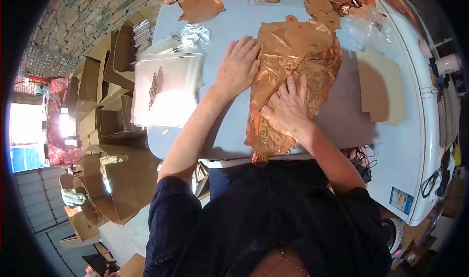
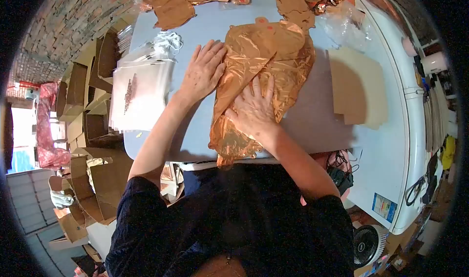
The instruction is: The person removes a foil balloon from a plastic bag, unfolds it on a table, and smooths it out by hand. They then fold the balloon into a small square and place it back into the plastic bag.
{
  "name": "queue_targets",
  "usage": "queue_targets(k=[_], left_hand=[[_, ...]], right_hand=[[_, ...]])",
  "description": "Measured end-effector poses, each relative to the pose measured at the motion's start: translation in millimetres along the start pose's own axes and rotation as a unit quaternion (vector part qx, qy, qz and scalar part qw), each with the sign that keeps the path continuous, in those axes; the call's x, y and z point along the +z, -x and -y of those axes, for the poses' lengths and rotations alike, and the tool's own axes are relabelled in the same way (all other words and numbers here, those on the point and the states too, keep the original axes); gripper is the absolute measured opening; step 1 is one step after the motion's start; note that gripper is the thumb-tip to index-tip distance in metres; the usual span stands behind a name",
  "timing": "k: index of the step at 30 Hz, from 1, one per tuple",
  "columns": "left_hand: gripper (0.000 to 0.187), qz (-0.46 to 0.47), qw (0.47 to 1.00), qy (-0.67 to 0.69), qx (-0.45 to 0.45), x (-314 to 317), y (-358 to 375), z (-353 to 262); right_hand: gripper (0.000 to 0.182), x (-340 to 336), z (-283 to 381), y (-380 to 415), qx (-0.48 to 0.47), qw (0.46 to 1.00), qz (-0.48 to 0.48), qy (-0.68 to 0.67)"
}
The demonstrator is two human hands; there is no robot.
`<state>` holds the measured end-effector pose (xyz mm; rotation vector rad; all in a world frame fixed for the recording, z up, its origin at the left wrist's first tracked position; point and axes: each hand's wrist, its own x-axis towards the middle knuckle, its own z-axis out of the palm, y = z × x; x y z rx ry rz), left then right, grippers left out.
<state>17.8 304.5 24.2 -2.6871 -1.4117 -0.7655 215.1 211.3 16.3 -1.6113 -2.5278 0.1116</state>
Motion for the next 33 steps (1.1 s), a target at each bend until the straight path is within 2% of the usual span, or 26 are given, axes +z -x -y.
queue_targets(k=[4, 7, 13, 19, 22, 25, 28, 31, 33], left_hand=[[0.053, 0.024, 0.998, -0.059, 0.019, 7, 0, 2], [0.052, -0.032, 0.996, -0.066, 0.044, 11, 1, 0], [0.054, -0.029, 0.994, -0.086, 0.054, 13, 5, 3], [0.057, -0.01, 0.995, -0.087, 0.038, 16, 5, 3], [0.057, -0.008, 0.997, -0.074, 0.031, 16, 5, 3], [0.056, -0.014, 0.997, -0.075, 0.032, 17, 5, 3], [0.056, -0.017, 0.996, -0.084, 0.039, 17, 5, 4], [0.057, -0.032, 0.995, -0.087, 0.046, 17, 5, 4], [0.058, -0.034, 0.994, -0.094, 0.049, 17, 4, 5]], right_hand=[[0.073, -6, 3, -1, 0.017, 0.999, 0.036, 0.01], [0.071, -2, 2, 0, 0.01, 1.0, 0.001, 0.003], [0.072, 5, -1, 0, -0.012, 1.0, -0.024, -0.003], [0.072, -5, -1, 2, 0.0, 1.0, 0.008, -0.008], [0.072, -7, -1, 2, 0.003, 0.999, -0.005, -0.052], [0.062, -6, -8, 3, -0.004, 0.995, -0.082, -0.06], [0.04, -28, -20, 10, -0.083, 0.976, -0.194, -0.047], [0.023, -68, -33, 5, -0.052, 0.977, -0.161, -0.127], [0.021, -78, -32, -17, -0.066, 0.958, -0.229, -0.159]])
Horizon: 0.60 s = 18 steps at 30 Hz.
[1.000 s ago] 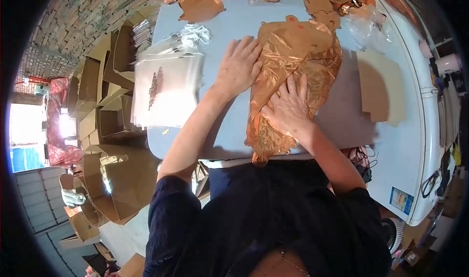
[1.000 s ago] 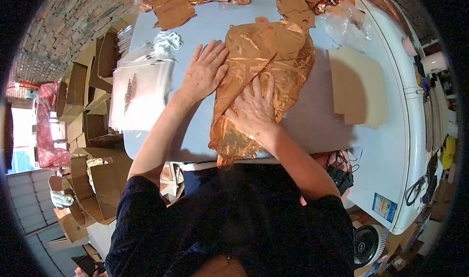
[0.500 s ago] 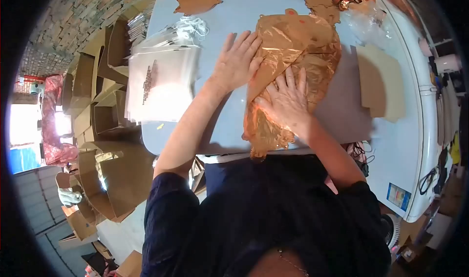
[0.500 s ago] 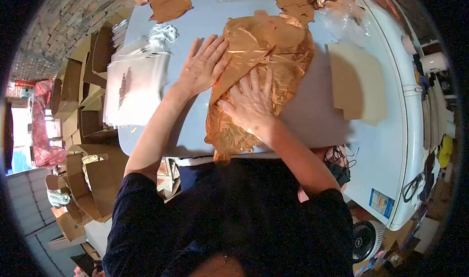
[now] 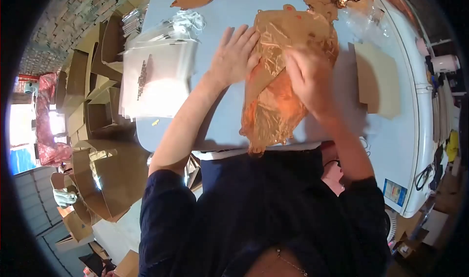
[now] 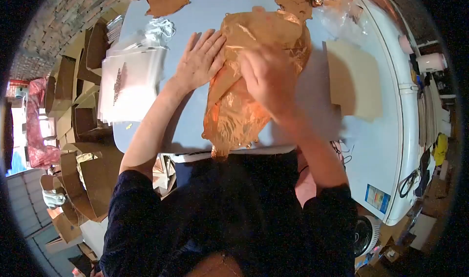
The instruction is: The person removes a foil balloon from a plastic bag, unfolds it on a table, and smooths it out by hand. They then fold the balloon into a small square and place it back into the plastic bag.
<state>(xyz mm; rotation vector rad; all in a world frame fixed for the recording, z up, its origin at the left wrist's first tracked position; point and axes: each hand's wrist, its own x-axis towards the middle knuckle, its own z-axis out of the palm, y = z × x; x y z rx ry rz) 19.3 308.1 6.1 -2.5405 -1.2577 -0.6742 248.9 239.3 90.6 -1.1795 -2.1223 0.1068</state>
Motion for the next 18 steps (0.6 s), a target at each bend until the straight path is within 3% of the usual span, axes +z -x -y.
queue_targets(k=[3, 8, 12, 18], left_hand=[[0.059, -0.006, 1.0, 0.003, 0.0, 4, 2, 1], [0.058, 0.019, 1.0, 0.013, -0.011, 1, 3, 2], [0.061, 0.015, 1.0, 0.017, -0.012, 1, 3, 2], [0.065, 0.025, 1.0, 0.01, 0.003, -2, 5, 0]], right_hand=[[0.026, 36, -25, -39, -0.075, 0.996, -0.04, -0.005], [0.041, 116, -91, -66, -0.077, 0.996, 0.027, -0.047], [0.048, 127, -108, -58, -0.133, 0.99, 0.039, 0.03], [0.052, 123, -102, -57, -0.127, 0.991, 0.036, 0.03]])
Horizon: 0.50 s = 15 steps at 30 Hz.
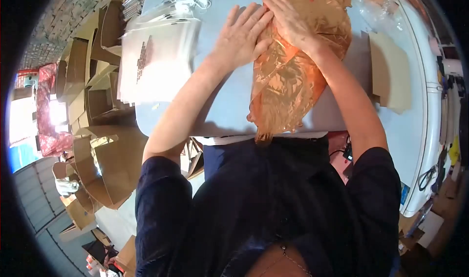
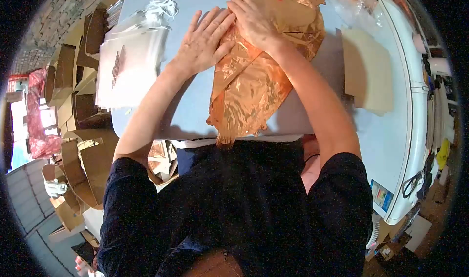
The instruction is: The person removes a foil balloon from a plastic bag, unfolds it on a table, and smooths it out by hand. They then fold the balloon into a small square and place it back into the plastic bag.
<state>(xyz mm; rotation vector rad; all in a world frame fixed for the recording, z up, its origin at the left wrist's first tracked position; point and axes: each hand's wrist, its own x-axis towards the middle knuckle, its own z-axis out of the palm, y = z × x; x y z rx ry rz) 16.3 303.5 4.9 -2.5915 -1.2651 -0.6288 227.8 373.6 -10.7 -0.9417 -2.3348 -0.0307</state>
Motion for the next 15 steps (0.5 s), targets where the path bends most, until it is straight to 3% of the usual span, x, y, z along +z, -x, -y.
queue_targets(k=[9, 12, 15], left_hand=[[0.063, 0.125, 0.979, 0.044, 0.153, -43, 38, -6], [0.061, 0.144, 0.972, 0.065, 0.175, -54, 51, -6], [0.058, 0.156, 0.967, 0.088, 0.182, -65, 62, -10]], right_hand=[[0.046, 18, -10, 2, 0.018, 0.998, -0.021, 0.051], [0.054, 6, -2, 0, 0.079, 0.992, 0.092, 0.017], [0.056, 4, 3, -2, 0.069, 0.994, 0.075, 0.036]])
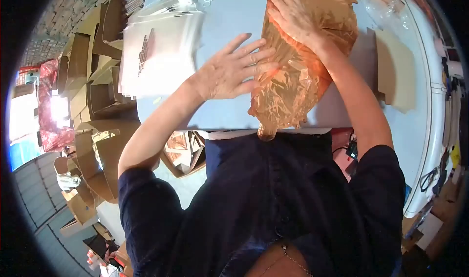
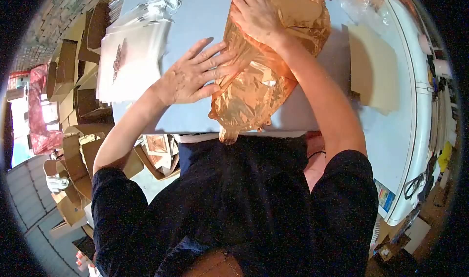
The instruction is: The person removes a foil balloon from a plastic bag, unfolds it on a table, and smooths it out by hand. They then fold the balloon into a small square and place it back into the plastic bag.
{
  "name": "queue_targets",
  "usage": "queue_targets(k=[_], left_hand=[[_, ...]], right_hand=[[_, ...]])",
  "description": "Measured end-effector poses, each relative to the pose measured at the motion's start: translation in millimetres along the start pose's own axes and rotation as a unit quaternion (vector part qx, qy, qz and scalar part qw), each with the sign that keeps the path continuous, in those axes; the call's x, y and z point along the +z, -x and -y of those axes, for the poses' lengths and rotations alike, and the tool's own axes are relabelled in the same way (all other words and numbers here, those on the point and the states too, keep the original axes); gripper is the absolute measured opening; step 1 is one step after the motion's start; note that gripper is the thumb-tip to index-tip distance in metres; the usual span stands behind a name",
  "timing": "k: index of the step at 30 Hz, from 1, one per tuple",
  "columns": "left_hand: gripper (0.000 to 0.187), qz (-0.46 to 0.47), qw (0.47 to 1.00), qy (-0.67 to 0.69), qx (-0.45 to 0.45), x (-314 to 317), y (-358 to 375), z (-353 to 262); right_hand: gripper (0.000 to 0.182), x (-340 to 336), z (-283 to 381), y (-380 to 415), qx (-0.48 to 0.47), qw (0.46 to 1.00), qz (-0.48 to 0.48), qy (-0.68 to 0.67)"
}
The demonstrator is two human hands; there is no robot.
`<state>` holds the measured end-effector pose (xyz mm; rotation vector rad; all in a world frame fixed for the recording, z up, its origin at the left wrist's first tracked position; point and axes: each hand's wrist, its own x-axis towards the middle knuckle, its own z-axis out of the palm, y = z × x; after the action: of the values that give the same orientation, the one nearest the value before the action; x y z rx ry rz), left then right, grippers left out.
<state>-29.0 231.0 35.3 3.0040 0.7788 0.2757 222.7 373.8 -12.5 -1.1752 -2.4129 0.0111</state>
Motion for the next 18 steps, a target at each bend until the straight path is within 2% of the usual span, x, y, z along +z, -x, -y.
queue_targets(k=[6, 9, 10, 12, 14, 18], left_hand=[[0.055, 0.037, 0.999, 0.017, 0.009, -4, 24, -17], [0.056, 0.062, 0.997, 0.042, -0.001, -9, 33, -27], [0.058, 0.06, 0.998, 0.036, 0.008, -8, 36, -28], [0.058, 0.041, 0.997, 0.07, 0.005, -13, 39, -33], [0.063, 0.028, 0.996, 0.087, 0.013, -21, 34, -32], [0.074, -0.048, 0.997, 0.051, -0.036, -27, -11, -27]], right_hand=[[0.066, -23, 20, 3, 0.028, 0.999, 0.026, -0.004], [0.063, -23, 21, 1, 0.034, 0.999, 0.021, 0.008], [0.06, -19, 20, 1, 0.013, 0.998, -0.005, 0.055], [0.056, -7, 18, 1, -0.028, 0.987, -0.061, 0.149], [0.062, 1, 12, 0, -0.027, 0.987, -0.054, 0.149], [0.067, 5, 9, 3, -0.015, 0.993, -0.046, 0.109]])
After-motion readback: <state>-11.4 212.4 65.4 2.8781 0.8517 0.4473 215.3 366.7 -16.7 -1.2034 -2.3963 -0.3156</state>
